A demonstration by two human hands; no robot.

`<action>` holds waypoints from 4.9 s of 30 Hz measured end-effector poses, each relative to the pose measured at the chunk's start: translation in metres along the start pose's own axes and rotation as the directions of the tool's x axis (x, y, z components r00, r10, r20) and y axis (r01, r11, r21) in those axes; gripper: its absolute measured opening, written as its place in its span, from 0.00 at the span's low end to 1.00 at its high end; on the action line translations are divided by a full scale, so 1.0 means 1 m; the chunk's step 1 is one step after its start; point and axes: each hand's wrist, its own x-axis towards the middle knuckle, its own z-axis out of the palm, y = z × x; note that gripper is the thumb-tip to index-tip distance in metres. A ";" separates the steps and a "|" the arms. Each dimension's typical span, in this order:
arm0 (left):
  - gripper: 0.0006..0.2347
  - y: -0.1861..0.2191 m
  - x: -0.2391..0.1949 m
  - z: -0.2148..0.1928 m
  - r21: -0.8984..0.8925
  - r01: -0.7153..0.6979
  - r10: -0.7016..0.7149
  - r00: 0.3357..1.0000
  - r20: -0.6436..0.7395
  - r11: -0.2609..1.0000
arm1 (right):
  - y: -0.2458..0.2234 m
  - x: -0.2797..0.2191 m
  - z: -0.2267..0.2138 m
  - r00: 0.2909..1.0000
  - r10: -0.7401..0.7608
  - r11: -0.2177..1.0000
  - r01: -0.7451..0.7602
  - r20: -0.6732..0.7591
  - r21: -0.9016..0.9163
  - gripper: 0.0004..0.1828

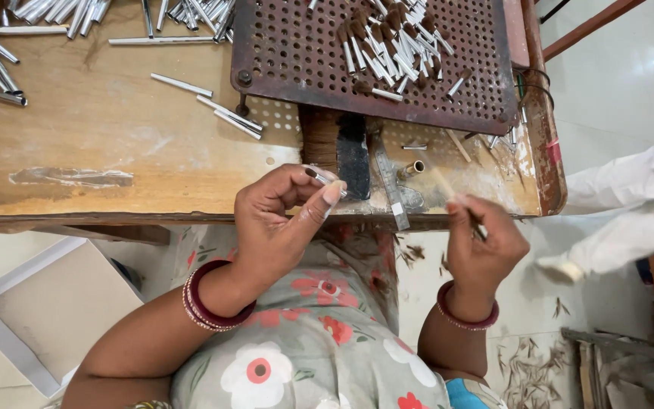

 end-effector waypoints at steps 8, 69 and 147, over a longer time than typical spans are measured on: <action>0.06 0.010 -0.003 0.017 0.048 -0.001 -0.010 0.973 0.229 0.999 | -0.029 0.001 0.022 0.981 -0.155 0.988 0.154 0.115 0.020 0.16; 0.13 -0.032 0.012 0.026 0.717 -0.299 -0.420 0.646 0.638 0.629 | 0.009 -0.058 0.024 0.944 -0.320 0.915 0.331 0.084 -0.232 0.12; 0.07 0.010 0.023 -0.029 0.898 -0.287 0.114 0.958 0.264 0.334 | -0.049 0.021 0.082 0.885 -0.433 0.803 0.465 0.170 -0.373 0.09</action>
